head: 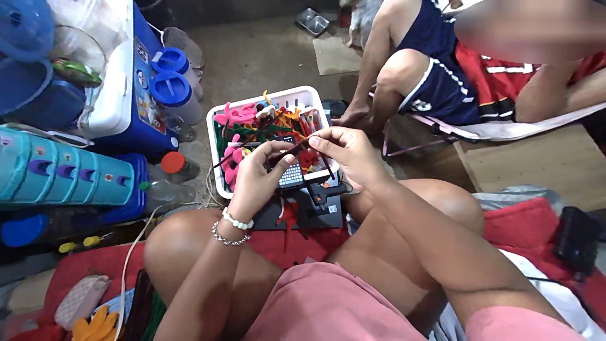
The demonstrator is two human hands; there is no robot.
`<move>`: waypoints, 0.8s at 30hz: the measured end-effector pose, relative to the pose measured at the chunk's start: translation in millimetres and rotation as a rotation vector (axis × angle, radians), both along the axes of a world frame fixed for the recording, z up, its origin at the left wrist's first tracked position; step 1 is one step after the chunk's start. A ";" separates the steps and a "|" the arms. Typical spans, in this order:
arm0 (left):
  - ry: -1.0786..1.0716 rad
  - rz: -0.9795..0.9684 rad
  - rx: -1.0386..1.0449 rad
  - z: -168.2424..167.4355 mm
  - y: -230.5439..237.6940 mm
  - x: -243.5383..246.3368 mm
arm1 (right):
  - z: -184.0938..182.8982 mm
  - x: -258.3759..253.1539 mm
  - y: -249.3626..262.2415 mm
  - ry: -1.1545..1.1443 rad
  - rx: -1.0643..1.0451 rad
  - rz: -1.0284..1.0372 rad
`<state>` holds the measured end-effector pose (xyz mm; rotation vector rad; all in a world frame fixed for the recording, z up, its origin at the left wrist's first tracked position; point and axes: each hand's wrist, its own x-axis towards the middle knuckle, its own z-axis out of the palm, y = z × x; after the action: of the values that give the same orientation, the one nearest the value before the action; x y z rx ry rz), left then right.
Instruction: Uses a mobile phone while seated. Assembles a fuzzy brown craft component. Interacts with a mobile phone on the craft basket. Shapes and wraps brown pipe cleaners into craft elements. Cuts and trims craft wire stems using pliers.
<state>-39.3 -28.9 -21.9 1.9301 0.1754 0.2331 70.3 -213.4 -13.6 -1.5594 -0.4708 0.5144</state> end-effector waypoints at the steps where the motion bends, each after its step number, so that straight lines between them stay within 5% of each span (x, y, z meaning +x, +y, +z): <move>1: -0.008 0.033 0.000 -0.3 0.0 0.2 | 0.3 1.2 -0.3 0.005 0.002 -0.004; 24: -0.226 0.034 0.071 -2.8 -5.6 2.7 | 8.1 1.3 -1.7 0.049 0.058 0.116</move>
<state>-36.5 -34.5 -24.7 1.9557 0.0506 0.4835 71.7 -215.2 -5.5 -1.4673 -0.5363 0.6212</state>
